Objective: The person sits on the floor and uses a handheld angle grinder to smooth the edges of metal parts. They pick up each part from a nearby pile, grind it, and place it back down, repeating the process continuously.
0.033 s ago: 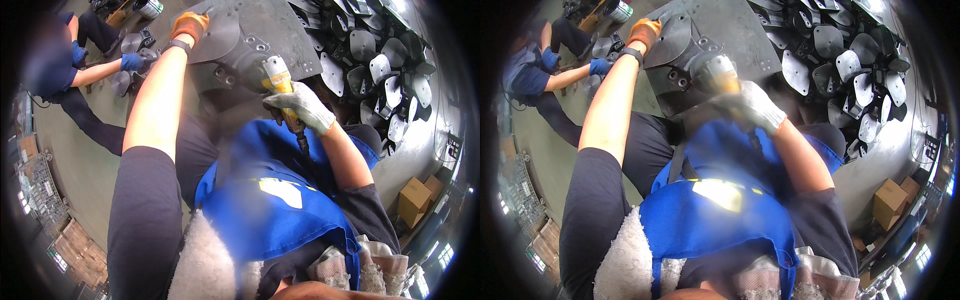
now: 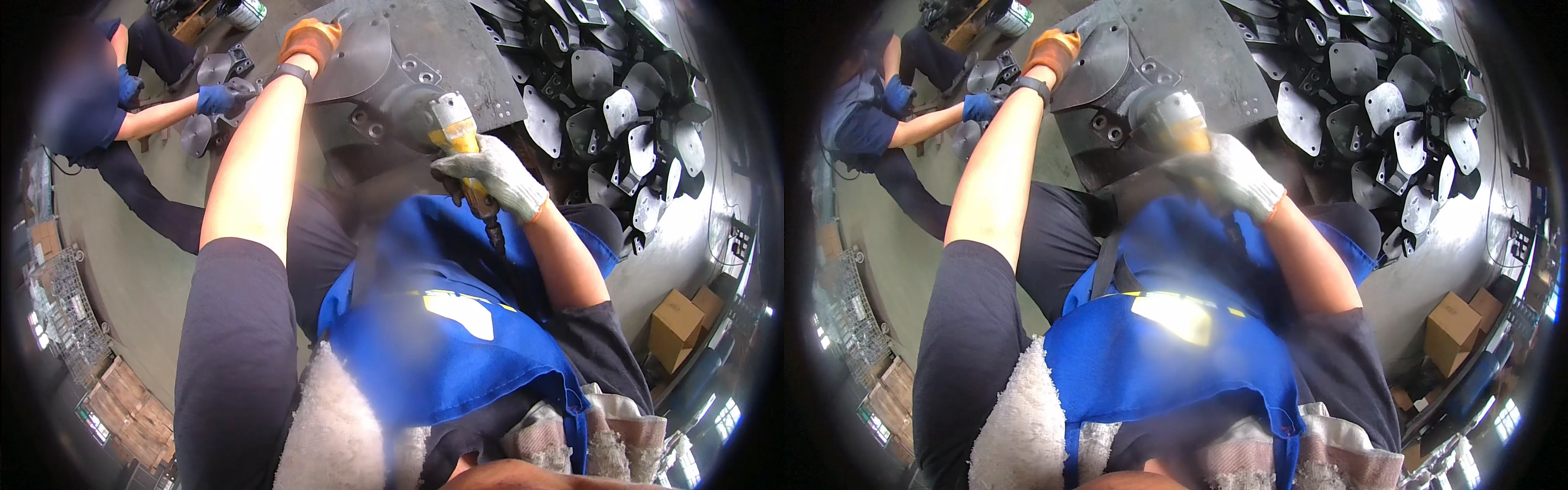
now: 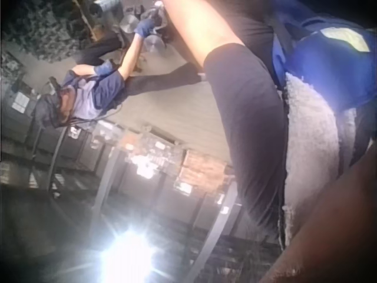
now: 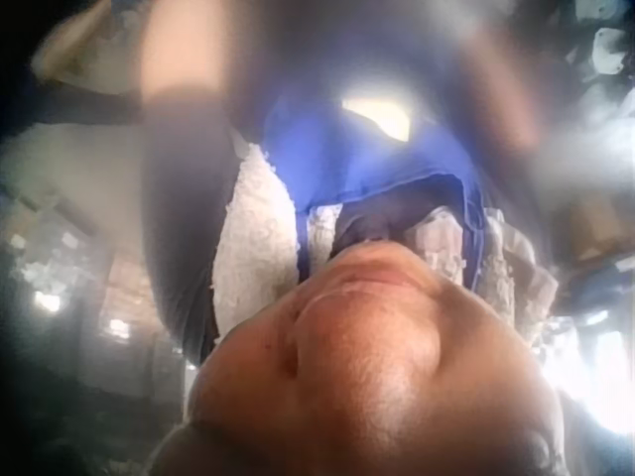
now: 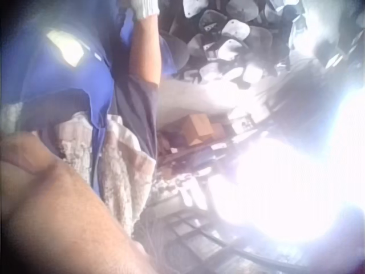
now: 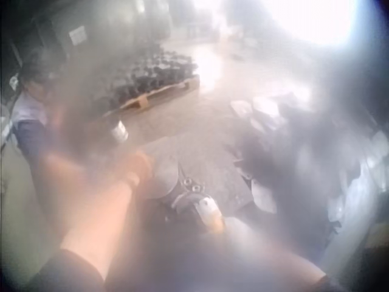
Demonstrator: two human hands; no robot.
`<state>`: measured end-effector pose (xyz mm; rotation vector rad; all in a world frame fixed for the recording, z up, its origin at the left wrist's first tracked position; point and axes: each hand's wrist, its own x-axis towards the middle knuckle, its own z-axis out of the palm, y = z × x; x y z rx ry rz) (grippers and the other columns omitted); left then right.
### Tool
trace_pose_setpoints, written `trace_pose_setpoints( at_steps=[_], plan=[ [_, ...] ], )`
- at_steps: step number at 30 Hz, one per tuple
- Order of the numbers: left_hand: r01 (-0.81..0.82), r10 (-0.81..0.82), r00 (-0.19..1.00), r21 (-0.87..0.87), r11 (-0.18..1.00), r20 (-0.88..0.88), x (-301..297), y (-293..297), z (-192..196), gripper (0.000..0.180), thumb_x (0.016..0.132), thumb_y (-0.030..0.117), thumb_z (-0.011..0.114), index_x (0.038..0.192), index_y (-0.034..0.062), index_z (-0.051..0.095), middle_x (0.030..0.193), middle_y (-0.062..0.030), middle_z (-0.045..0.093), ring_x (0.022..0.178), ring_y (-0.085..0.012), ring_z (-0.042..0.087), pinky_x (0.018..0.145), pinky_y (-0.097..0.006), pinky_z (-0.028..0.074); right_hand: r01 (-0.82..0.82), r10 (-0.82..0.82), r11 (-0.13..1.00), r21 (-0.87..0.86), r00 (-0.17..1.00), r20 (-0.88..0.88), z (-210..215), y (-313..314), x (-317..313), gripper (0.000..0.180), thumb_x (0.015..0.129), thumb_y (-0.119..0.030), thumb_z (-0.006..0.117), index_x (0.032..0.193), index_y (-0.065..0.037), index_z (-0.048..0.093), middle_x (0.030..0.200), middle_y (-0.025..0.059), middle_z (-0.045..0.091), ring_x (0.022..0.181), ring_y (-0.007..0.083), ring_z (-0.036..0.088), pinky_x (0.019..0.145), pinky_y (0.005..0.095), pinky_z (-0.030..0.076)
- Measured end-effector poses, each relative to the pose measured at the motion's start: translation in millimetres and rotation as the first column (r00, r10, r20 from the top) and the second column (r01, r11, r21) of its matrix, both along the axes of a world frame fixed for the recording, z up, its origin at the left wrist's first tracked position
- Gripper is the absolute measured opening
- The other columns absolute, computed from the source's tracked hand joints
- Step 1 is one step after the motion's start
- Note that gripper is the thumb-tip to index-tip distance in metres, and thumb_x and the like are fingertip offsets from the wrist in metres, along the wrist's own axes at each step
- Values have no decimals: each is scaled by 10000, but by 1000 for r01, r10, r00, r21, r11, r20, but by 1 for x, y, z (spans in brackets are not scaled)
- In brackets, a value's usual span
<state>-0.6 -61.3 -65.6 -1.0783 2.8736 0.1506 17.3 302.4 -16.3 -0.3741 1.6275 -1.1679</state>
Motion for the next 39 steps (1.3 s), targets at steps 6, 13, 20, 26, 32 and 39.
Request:
trace_pose_setpoints(
  at_steps=[6,13,20,26,32,39],
  plan=[
    [-51,51,999,42,998,10,2,-4,1,536,980,515,508,1176,79,751,1266,-233,676,1225,-464,609,1038,-508,504,71,-68,997,-36,994,85,7,1,4,252,909,-246,744,905,-1,681,690,72,646,562,162,617,562,290,490],
    [-116,113,993,98,988,36,-5,-6,-6,619,964,591,479,1302,124,702,1381,-165,651,1294,-416,595,1078,-519,479,60,-59,998,-34,998,8,-4,1,1,256,919,-255,733,944,-6,678,711,70,648,562,158,618,547,285,482],
    [-56,48,996,-101,993,-77,-3,-70,-79,533,1017,521,462,1228,121,745,1320,-191,675,1233,-431,624,1045,-521,506,5,-5,1000,7,1000,22,6,-13,7,238,903,-229,750,919,-2,680,709,77,650,565,161,624,558,288,496],
    [643,-493,667,-98,760,558,2,-6,20,319,888,335,642,1088,155,814,1094,-103,782,1041,-272,753,878,-421,604,29,-35,991,133,999,40,10,-11,16,234,874,-197,787,925,5,680,706,76,655,574,160,633,573,288,511],
    [51,-50,999,-94,994,4,-15,-64,-74,521,1006,519,474,1199,122,750,1277,-201,685,1220,-434,624,1044,-513,506,-77,69,982,172,996,52,23,-23,28,264,869,-194,794,979,16,679,748,73,665,579,154,637,583,288,521],
    [196,-190,981,-195,961,47,-6,-81,-92,482,1021,504,448,1214,178,747,1274,-187,687,1205,-417,635,1045,-509,508,-94,97,988,122,995,-18,11,-10,31,271,874,-187,789,1007,22,679,743,68,661,584,153,641,584,288,521]
  ],
)
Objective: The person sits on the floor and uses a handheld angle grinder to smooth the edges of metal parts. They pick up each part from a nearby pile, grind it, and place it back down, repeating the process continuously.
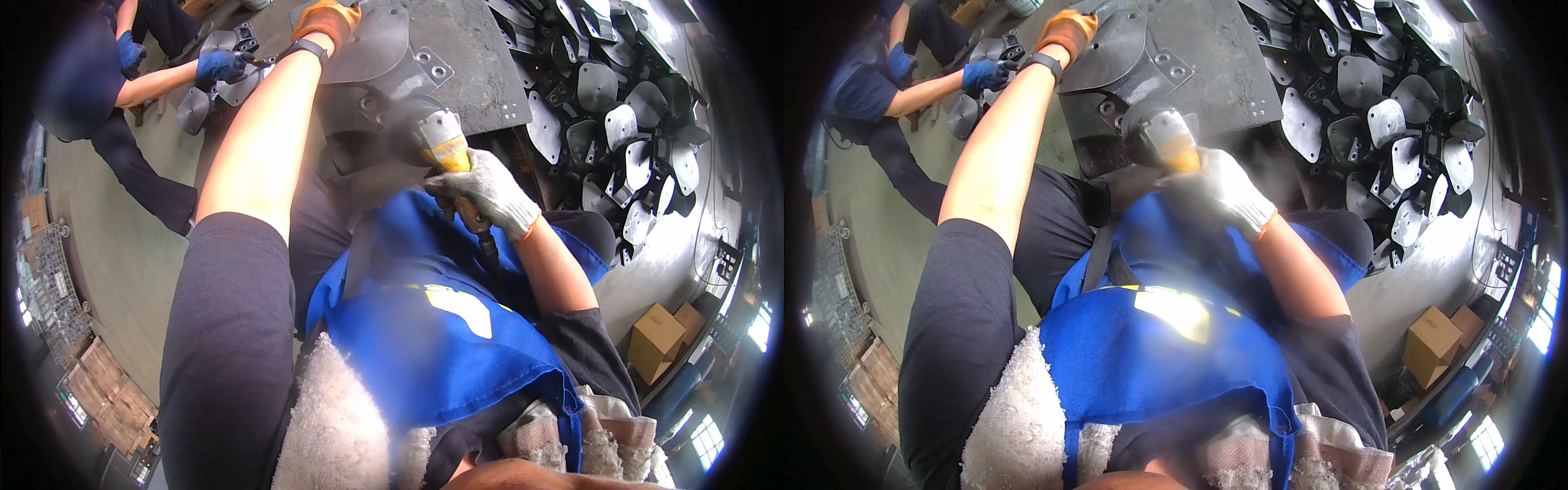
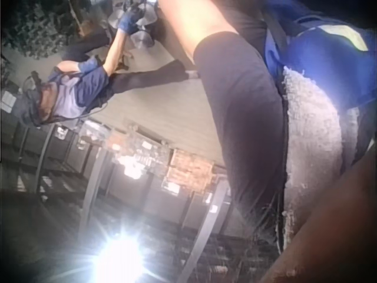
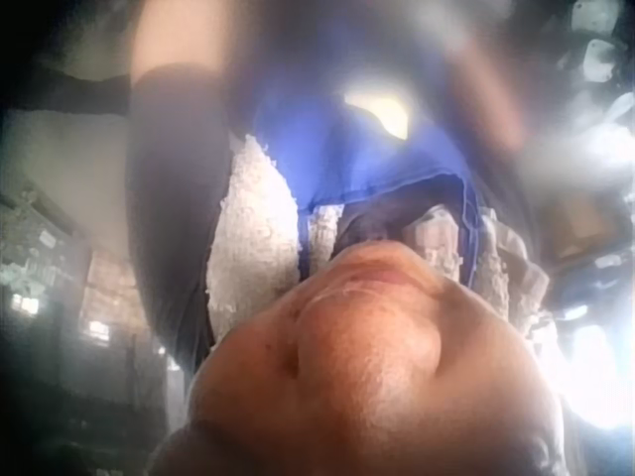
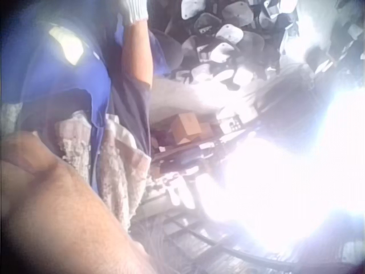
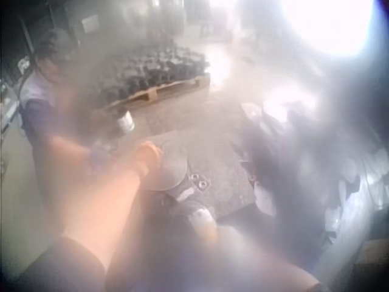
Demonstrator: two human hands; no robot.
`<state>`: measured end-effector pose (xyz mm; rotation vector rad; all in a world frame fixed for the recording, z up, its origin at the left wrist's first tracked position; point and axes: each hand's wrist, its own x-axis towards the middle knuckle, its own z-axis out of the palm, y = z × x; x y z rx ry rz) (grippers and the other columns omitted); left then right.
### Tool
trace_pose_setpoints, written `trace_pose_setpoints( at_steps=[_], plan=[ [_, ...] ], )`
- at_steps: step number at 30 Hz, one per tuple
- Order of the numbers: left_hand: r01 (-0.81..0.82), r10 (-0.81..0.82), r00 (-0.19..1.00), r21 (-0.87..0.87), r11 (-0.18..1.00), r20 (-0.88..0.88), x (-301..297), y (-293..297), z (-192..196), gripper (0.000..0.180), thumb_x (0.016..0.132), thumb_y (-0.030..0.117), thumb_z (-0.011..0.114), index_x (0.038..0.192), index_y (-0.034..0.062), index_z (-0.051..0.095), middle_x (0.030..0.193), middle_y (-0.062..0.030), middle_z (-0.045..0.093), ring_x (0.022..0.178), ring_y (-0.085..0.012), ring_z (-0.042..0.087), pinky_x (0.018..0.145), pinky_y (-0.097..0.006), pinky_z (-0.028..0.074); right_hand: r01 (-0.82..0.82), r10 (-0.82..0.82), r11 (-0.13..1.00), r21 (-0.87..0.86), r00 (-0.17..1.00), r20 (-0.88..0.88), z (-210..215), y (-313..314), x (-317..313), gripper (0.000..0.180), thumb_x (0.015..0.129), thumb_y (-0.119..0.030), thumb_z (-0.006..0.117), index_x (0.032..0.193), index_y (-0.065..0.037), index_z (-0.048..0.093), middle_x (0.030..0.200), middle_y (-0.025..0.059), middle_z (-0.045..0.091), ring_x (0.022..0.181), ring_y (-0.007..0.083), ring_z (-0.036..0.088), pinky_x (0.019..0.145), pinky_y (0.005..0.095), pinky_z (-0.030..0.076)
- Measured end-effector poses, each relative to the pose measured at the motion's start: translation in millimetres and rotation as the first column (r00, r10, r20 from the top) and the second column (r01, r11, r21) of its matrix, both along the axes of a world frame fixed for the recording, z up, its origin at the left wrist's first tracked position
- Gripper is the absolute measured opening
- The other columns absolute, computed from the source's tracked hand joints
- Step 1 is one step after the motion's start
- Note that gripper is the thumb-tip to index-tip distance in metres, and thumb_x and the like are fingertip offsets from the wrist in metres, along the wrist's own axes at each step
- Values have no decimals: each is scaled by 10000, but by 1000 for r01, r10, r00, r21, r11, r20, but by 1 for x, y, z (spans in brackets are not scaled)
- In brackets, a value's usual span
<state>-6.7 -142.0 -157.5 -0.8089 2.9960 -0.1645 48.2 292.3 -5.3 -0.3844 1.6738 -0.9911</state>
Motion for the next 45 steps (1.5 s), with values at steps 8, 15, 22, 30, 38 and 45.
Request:
trace_pose_setpoints(
  at_steps=[8,15,22,30,38,45],
  plan=[
    [-32,29,999,61,998,37,-5,-5,0,471,1029,487,433,1230,197,745,1282,-169,691,1195,-388,652,1039,-506,516,-45,48,998,45,997,-60,4,-8,-9,237,873,-189,769,965,11,682,727,61,655,575,151,630,579,286,512],
    [-47,46,998,18,999,43,-4,31,27,401,993,402,485,1166,176,767,1208,-141,722,1126,-351,688,976,-489,547,62,-65,995,75,997,40,7,5,-4,230,878,-174,785,966,13,684,716,72,658,579,155,637,582,288,519],
    [305,-265,932,-138,942,249,14,52,62,296,932,252,563,1032,139,817,1041,-96,790,983,-281,762,855,-454,604,32,-32,998,56,999,-8,9,-12,-11,229,875,-188,783,929,10,682,699,76,653,570,157,631,567,288,508],
    [365,-317,917,-189,912,241,15,43,48,295,934,246,555,1036,146,812,1044,-84,790,1007,-269,751,858,-442,600,-7,8,999,41,1000,-20,-2,-4,-10,235,866,-190,782,937,10,681,708,71,654,571,154,632,569,288,509],
    [343,-296,914,-140,929,276,16,59,76,261,898,232,597,1013,158,819,1027,-72,793,972,-265,760,823,-424,610,25,-25,1000,18,1000,-15,2,3,-7,239,863,-182,796,943,10,680,711,74,657,564,157,633,561,288,507],
    [439,-346,859,-196,877,377,16,52,61,243,851,267,652,986,160,824,1007,-72,796,948,-254,763,785,-399,605,18,-21,994,111,999,30,10,-7,-6,255,866,-180,793,990,18,691,739,71,666,587,158,646,591,287,526]
  ],
)
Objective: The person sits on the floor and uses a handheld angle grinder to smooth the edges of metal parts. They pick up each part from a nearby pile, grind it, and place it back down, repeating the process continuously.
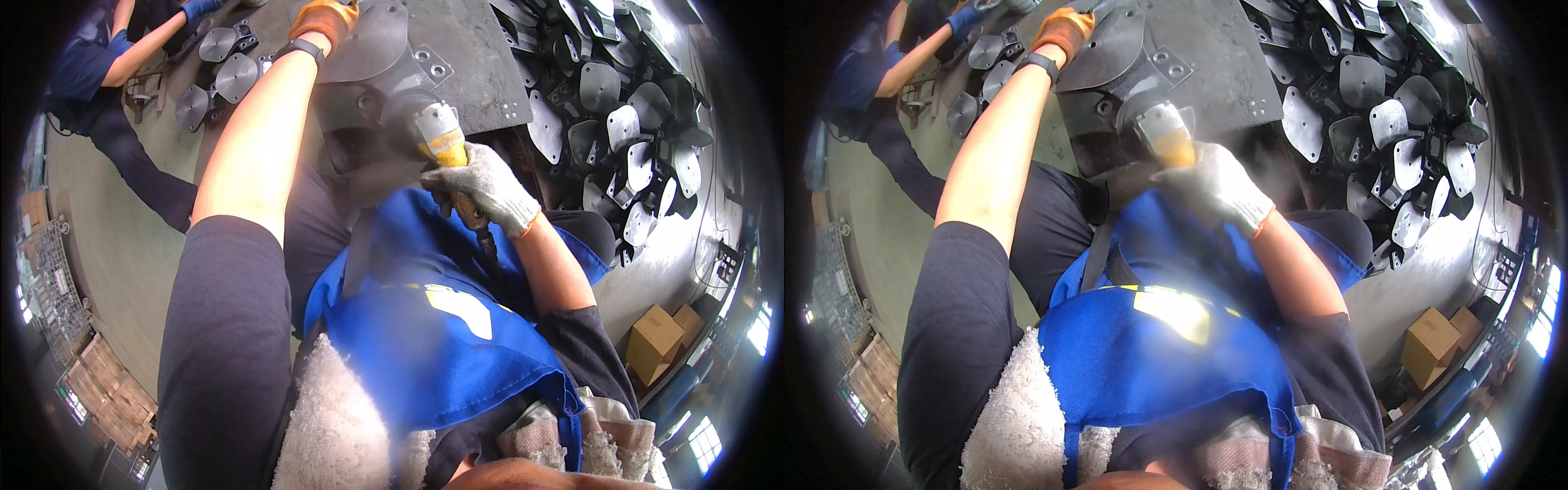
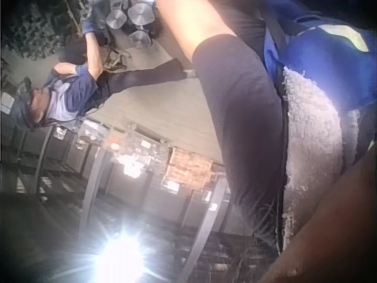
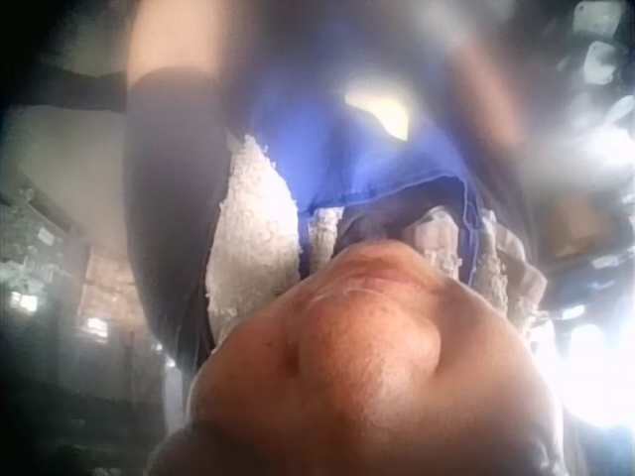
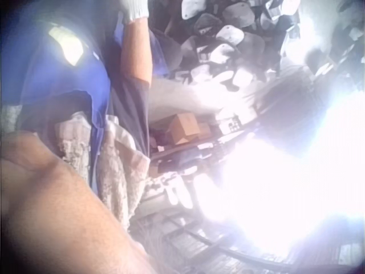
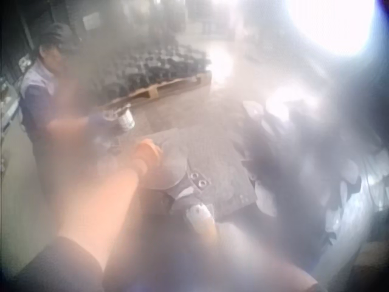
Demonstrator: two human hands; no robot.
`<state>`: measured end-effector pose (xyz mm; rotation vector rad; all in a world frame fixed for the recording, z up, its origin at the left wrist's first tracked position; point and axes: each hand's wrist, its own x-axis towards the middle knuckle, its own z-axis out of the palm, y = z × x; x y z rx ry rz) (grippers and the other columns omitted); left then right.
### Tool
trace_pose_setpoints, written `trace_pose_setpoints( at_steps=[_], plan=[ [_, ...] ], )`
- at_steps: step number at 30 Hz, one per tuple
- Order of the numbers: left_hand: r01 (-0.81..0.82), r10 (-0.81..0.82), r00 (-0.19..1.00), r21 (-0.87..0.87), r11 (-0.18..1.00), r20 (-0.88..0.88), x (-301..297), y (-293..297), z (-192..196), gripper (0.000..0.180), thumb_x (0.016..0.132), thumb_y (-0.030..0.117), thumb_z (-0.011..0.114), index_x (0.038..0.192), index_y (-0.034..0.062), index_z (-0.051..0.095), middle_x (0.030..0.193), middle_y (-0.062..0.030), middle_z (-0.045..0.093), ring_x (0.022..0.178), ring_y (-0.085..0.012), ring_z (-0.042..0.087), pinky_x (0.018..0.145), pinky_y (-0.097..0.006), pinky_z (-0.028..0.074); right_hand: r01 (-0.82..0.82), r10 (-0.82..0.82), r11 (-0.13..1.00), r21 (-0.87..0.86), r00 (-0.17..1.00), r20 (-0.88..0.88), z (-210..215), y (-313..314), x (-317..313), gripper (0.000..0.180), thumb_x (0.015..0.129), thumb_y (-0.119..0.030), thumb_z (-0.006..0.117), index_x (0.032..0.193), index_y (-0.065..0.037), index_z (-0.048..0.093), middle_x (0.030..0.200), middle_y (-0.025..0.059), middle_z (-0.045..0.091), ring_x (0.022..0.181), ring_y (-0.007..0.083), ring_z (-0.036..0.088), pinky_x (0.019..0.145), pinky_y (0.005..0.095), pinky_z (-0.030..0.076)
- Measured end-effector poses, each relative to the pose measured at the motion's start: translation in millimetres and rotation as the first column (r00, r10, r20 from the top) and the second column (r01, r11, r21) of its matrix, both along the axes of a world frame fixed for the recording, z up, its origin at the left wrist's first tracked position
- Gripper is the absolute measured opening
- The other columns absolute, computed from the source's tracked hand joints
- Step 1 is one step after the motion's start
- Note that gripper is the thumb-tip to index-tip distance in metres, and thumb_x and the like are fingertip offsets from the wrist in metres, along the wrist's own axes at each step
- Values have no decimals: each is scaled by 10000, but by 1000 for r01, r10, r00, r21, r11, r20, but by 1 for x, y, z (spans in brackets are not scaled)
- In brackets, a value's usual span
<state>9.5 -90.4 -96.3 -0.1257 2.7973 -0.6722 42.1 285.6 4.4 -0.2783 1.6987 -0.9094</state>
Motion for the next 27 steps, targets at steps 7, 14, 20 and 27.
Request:
trace_pose_setpoints(
  at_steps=[7,14,20,27],
  plan=[
    [-73,76,995,41,996,-64,-3,7,6,236,839,270,651,959,167,827,971,-55,799,942,-240,765,796,-404,604,-94,82,993,-72,985,-155,-19,7,-4,261,870,-186,789,1002,15,689,732,62,662,593,149,649,588,289,526],
    [-10,8,996,-27,1000,-86,2,-26,-31,268,866,298,619,1018,194,815,1048,-38,793,994,-224,753,830,-404,592,-71,67,996,-58,995,-73,-8,2,0,258,875,-195,786,1002,8,691,731,57,665,594,143,648,587,285,521],
    [48,-37,992,-91,995,122,1,14,19,286,888,340,613,1048,201,806,1085,-34,788,1038,-216,739,858,-398,579,56,-57,997,-48,998,-7,-1,18,3,256,878,-188,799,1004,8,693,738,56,668,592,143,648,600,283,526],
    [79,-63,985,-95,992,163,-5,3,12,317,907,360,589,1080,191,793,1118,-28,781,1050,-207,733,868,-390,564,117,-107,989,-89,988,110,-3,18,-1,253,857,-161,806,1007,6,690,734,61,666,588,149,647,593,288,532]
  ],
)
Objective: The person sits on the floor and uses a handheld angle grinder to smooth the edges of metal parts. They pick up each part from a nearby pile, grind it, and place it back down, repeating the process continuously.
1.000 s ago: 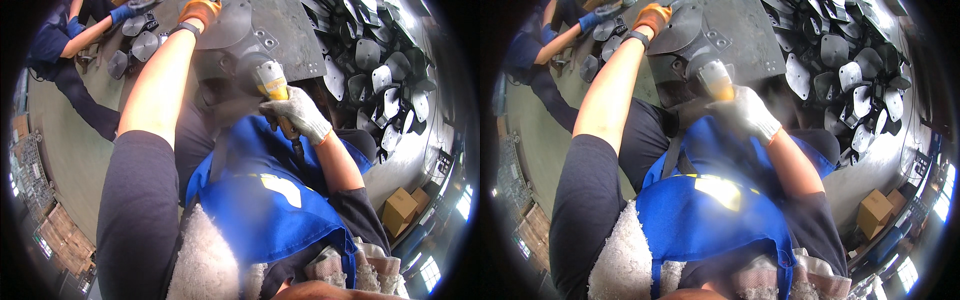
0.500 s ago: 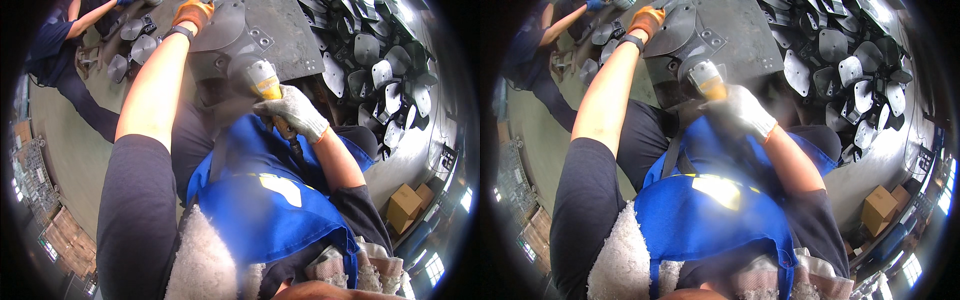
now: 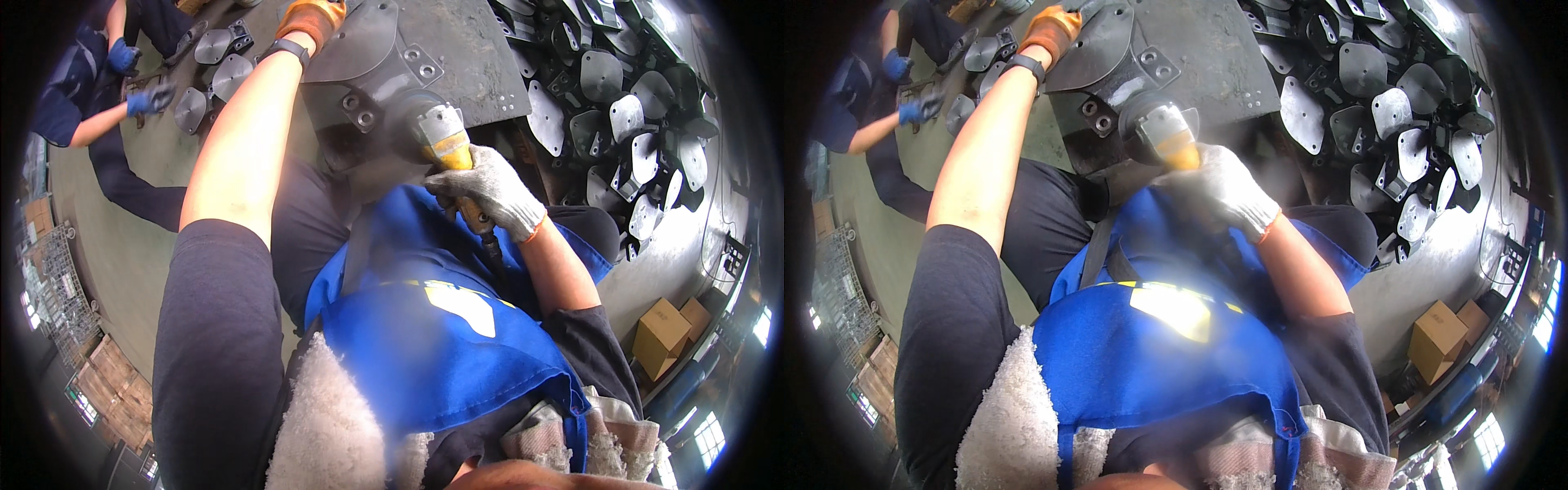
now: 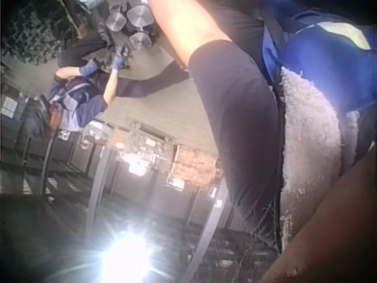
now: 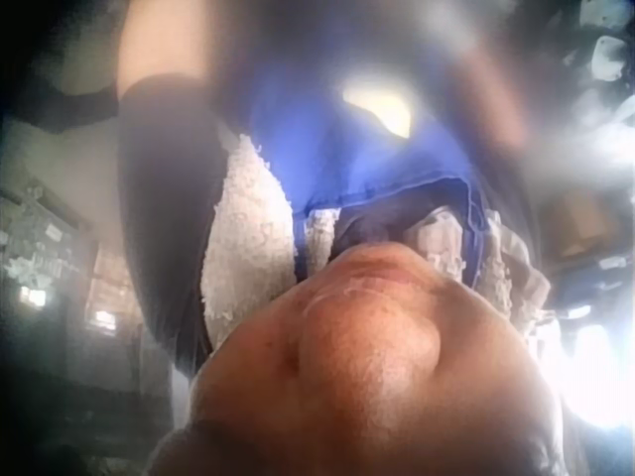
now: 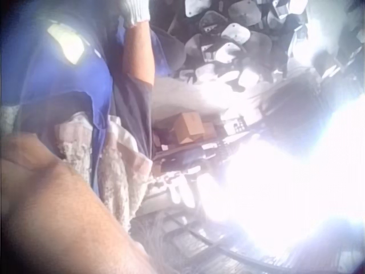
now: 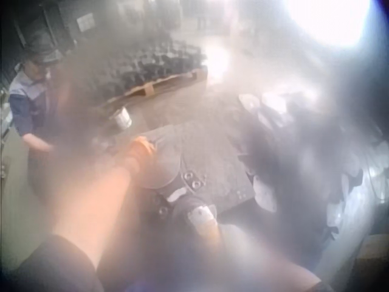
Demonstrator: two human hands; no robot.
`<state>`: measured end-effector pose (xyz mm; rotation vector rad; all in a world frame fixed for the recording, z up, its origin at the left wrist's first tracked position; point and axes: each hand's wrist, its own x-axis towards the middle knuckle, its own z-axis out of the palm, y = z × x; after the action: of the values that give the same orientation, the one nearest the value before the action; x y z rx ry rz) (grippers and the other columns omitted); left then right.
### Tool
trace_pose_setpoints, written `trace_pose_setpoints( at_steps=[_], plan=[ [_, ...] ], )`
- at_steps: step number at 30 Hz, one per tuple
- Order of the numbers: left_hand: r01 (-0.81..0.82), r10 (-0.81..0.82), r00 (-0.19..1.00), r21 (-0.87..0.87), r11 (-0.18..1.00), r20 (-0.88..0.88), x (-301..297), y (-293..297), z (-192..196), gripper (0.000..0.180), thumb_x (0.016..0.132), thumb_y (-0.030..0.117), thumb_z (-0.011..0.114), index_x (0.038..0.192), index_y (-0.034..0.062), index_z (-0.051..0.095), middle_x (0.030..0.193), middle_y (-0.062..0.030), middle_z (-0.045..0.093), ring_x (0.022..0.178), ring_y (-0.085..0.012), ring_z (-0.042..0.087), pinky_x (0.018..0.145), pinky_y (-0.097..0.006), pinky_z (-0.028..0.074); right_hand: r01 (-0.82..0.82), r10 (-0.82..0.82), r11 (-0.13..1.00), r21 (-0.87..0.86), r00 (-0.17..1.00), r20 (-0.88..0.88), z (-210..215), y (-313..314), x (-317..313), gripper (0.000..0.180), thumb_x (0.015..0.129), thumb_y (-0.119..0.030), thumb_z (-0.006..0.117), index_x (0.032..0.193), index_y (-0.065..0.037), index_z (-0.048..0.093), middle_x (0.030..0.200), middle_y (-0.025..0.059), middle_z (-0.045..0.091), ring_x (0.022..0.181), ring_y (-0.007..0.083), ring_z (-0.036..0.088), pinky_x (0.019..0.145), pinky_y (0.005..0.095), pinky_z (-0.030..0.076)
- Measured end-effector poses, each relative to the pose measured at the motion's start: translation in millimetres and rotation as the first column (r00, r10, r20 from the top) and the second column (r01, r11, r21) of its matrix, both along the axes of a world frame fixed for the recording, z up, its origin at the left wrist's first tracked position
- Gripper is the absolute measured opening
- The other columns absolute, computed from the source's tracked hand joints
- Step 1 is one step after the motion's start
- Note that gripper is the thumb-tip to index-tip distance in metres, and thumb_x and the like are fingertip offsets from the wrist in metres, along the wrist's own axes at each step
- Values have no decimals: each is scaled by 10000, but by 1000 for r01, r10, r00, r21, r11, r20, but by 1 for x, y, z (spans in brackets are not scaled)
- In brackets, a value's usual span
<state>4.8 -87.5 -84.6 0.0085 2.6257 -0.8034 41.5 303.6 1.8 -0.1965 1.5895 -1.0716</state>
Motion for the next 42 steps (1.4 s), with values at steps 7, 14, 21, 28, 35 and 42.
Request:
trace_pose_setpoints(
  at_steps=[7,14,21,28,35,42],
  plan=[
    [-11,5,996,-66,998,-87,8,-18,-30,319,908,348,586,1105,187,777,1095,-24,780,1039,-215,729,871,-402,562,-167,175,984,60,968,-178,-8,-21,-10,265,857,-168,796,1012,13,680,739,65,663,589,146,644,591,286,531],
    [-164,167,986,82,983,-24,-3,26,32,276,909,322,604,1051,182,794,1077,-44,780,1042,-238,730,886,-412,584,-84,84,996,11,974,-212,-14,-5,-9,229,861,-182,782,930,5,669,710,64,649,575,145,632,576,287,514],
    [-190,209,966,129,973,-150,-1,-41,-54,272,883,309,628,1058,188,798,1112,-43,773,1049,-248,727,901,-408,587,-61,61,998,-2,991,-117,-7,-10,-8,224,864,-176,786,920,6,667,712,74,651,570,160,632,567,289,511],
    [-219,254,946,180,959,-204,6,-44,-45,371,995,390,499,1196,205,749,1274,-109,697,1158,-325,673,981,-470,542,-1,0,1000,-13,998,-55,-3,-12,-12,201,876,-174,774,898,-8,663,703,76,653,566,156,629,556,285,500],
    [-303,398,858,307,902,-324,-9,-22,-37,406,1062,394,433,1272,209,727,1368,-151,652,1227,-370,644,1053,-493,520,56,-56,998,-2,996,-66,-8,1,-19,220,885,-196,777,887,-11,658,695,74,649,566,160,631,547,284,504],
    [-477,628,738,465,746,-249,-17,-51,-53,448,1037,462,459,1268,186,726,1369,-153,650,1252,-400,616,1070,-495,499,3,1,999,42,995,-97,4,-17,-14,223,883,-203,781,886,-16,660,699,76,652,567,162,633,551,286,504]
  ],
)
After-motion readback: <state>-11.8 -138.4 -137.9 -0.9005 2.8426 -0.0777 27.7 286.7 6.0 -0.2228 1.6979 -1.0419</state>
